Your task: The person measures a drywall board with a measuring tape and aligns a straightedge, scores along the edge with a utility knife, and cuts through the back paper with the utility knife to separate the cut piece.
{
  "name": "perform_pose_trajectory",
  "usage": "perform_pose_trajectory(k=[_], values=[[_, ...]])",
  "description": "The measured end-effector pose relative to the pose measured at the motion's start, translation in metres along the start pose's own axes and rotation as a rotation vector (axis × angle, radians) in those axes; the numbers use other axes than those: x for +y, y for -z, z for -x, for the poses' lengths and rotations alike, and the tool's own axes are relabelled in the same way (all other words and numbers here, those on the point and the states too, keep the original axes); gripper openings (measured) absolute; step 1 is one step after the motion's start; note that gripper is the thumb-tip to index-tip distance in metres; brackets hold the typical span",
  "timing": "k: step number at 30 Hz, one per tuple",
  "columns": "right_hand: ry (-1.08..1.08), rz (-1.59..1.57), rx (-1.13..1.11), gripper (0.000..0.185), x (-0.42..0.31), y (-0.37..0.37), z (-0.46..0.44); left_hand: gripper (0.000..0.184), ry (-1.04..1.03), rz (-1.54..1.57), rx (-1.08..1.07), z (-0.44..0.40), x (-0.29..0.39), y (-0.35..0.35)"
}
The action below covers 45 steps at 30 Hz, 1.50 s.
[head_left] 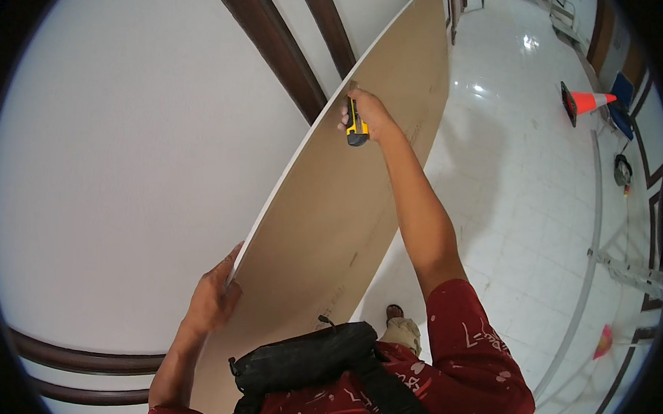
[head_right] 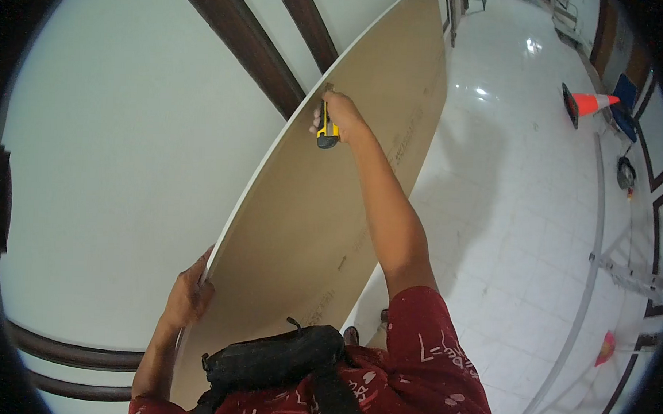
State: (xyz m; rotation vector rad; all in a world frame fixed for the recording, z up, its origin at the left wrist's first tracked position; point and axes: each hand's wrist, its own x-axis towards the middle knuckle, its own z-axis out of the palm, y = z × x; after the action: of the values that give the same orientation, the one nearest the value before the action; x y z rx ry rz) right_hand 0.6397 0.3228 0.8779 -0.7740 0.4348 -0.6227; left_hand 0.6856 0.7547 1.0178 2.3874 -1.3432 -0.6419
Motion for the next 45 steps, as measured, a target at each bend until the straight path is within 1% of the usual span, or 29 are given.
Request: perform_pose_trajectory(k=[1, 4, 6, 7, 9, 10, 13, 15, 20, 22, 25, 28, 31, 34, 37, 38, 40, 43, 45], values=[[0.001, 0.012, 0.003, 0.02, -0.004, -0.002, 0.004, 0.066, 0.035, 0.008, -0.007, -0.002, 0.008, 0.004], [0.029, 0.028, 0.007, 0.019, -0.012, -0.01, 0.027, 0.066, 0.011, -0.051, 0.024, 0.009, 0.015, 0.002], [0.026, 0.04, 0.041, 0.019, -0.015, -0.02, 0.045, 0.066, -0.036, -0.033, 0.028, 0.009, 0.025, 0.004], [0.019, 0.047, 0.007, 0.021, -0.009, -0.022, 0.053, 0.066, -0.057, -0.025, 0.027, 0.013, 0.03, 0.003], [0.004, 0.076, -0.057, 0.025, 0.021, -0.025, 0.063, 0.066, -0.026, 0.001, 0.031, 0.018, 0.022, -0.008], [0.011, 0.091, -0.008, 0.025, 0.024, -0.037, 0.078, 0.066, -0.013, 0.01, 0.034, 0.019, 0.021, -0.01], [0.006, 0.018, 0.022, 0.024, 0.036, -0.046, 0.076, 0.066, -0.064, -0.02, 0.025, 0.011, 0.003, -0.013], [0.02, 0.027, 0.042, 0.023, 0.04, -0.051, 0.078, 0.066, -0.047, -0.02, 0.038, 0.008, 0.002, -0.012], [0.009, 0.01, 0.077, 0.022, 0.041, -0.063, 0.099, 0.066, -0.064, 0.011, 0.044, 0.006, 0.014, -0.011], [-0.019, 0.001, 0.027, 0.021, 0.048, -0.071, 0.111, 0.067, -0.053, -0.033, 0.043, 0.005, 0.019, -0.009], [-0.038, 0.043, -0.018, 0.023, 0.06, -0.081, 0.131, 0.067, -0.177, -0.078, 0.077, 0.004, 0.012, -0.01], [-0.058, 0.082, -0.027, 0.025, 0.069, -0.096, 0.159, 0.068, -0.103, -0.054, 0.041, 0.005, 0.015, -0.008], [-0.049, 0.052, 0.032, 0.022, 0.072, -0.102, 0.169, 0.068, -0.17, 0.044, 0.003, 0.001, 0.018, -0.004], [-0.043, 0.045, 0.056, 0.025, 0.065, -0.104, 0.164, 0.067, -0.13, 0.089, -0.061, -0.014, 0.023, 0.005], [-0.019, 0.038, 0.07, 0.025, 0.059, -0.109, 0.173, 0.066, -0.202, 0.105, -0.064, -0.019, 0.029, 0.009], [-0.006, 0.045, 0.095, 0.021, 0.056, -0.111, 0.178, 0.066, -0.224, 0.1, -0.067, -0.021, 0.031, 0.011], [0.003, 0.075, 0.093, 0.021, 0.057, -0.115, 0.18, 0.065, -0.268, 0.092, -0.082, -0.033, 0.028, 0.011], [0.023, 0.109, 0.106, 0.02, 0.061, -0.112, 0.179, 0.064, -0.5, 0.016, -0.021, -0.066, 0.013, 0.001], [0.044, 0.128, 0.106, 0.02, 0.066, -0.112, 0.178, 0.061, -0.437, 0.03, 0.002, -0.081, 0.016, -0.003]])
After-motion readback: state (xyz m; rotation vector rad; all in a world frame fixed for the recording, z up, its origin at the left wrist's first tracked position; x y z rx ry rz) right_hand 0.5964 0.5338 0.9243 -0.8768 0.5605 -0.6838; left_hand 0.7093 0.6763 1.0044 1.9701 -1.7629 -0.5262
